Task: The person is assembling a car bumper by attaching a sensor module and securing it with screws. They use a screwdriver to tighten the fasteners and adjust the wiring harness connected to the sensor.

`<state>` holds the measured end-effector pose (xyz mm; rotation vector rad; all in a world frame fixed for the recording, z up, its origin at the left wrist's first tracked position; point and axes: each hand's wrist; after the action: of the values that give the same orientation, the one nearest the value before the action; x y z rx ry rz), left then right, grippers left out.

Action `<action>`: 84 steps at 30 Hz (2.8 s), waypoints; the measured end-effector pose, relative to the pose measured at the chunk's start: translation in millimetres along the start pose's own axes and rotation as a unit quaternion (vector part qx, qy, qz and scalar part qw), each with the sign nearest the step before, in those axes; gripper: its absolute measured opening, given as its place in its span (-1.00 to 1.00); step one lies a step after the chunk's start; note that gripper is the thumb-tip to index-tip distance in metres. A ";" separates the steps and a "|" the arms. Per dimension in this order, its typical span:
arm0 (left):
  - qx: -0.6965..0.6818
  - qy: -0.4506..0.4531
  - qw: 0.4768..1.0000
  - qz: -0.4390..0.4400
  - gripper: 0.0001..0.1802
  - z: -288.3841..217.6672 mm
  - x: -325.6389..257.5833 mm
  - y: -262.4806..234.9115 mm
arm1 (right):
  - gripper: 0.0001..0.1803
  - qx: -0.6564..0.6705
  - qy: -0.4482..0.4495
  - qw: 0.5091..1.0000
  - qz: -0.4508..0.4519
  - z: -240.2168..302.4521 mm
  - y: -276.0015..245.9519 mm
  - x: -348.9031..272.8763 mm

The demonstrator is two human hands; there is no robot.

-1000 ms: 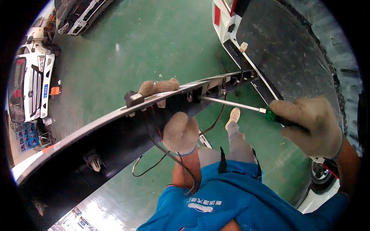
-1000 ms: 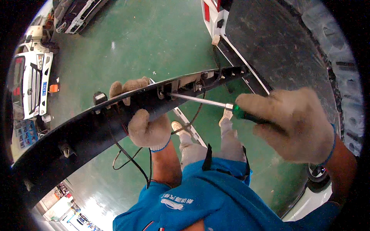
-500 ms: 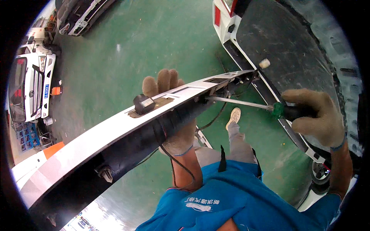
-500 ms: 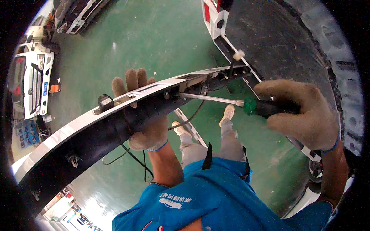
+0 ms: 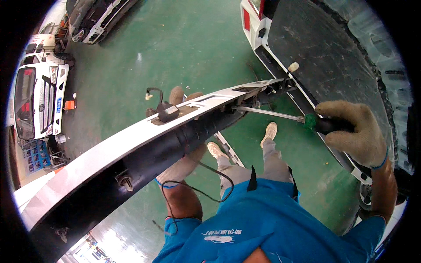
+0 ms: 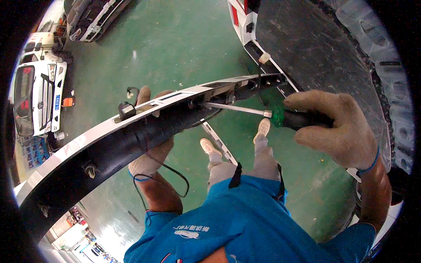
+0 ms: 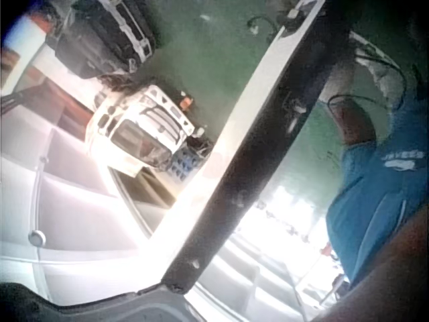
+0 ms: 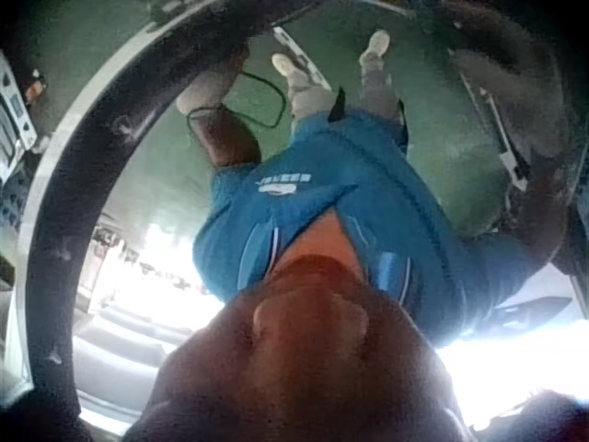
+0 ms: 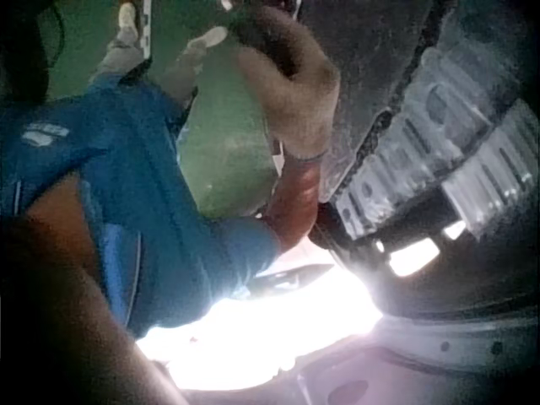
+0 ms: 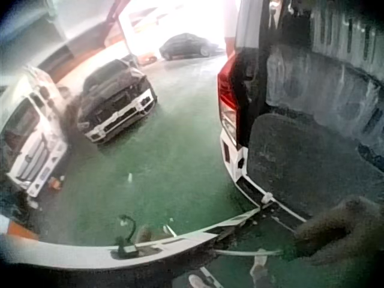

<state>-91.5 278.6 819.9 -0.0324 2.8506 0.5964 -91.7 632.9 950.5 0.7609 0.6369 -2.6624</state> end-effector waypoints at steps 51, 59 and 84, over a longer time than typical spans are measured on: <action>-0.114 0.360 0.896 0.233 -0.78 51.0 92.9 23.2 | -0.31 -0.470 -0.334 0.814 0.071 21.2 27.6 -5.0; -0.081 0.362 0.920 0.128 -0.78 66.7 99.6 29.2 | -0.44 -0.068 -0.141 0.987 0.037 -5.8 26.8 15.3; -0.145 0.326 0.903 0.239 -0.71 61.6 100.1 18.7 | -0.36 -0.078 -0.145 0.985 0.055 8.3 19.5 22.8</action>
<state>-176.8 322.8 749.7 0.5336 3.3873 1.3269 -106.1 608.5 937.7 0.3444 0.6924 -2.5184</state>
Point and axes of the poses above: each hand's wrist, its own x-axis towards the middle knuckle, its own y-axis out of the palm, z = x × y, and after that the axes turned 15 degrees about x, right-handed
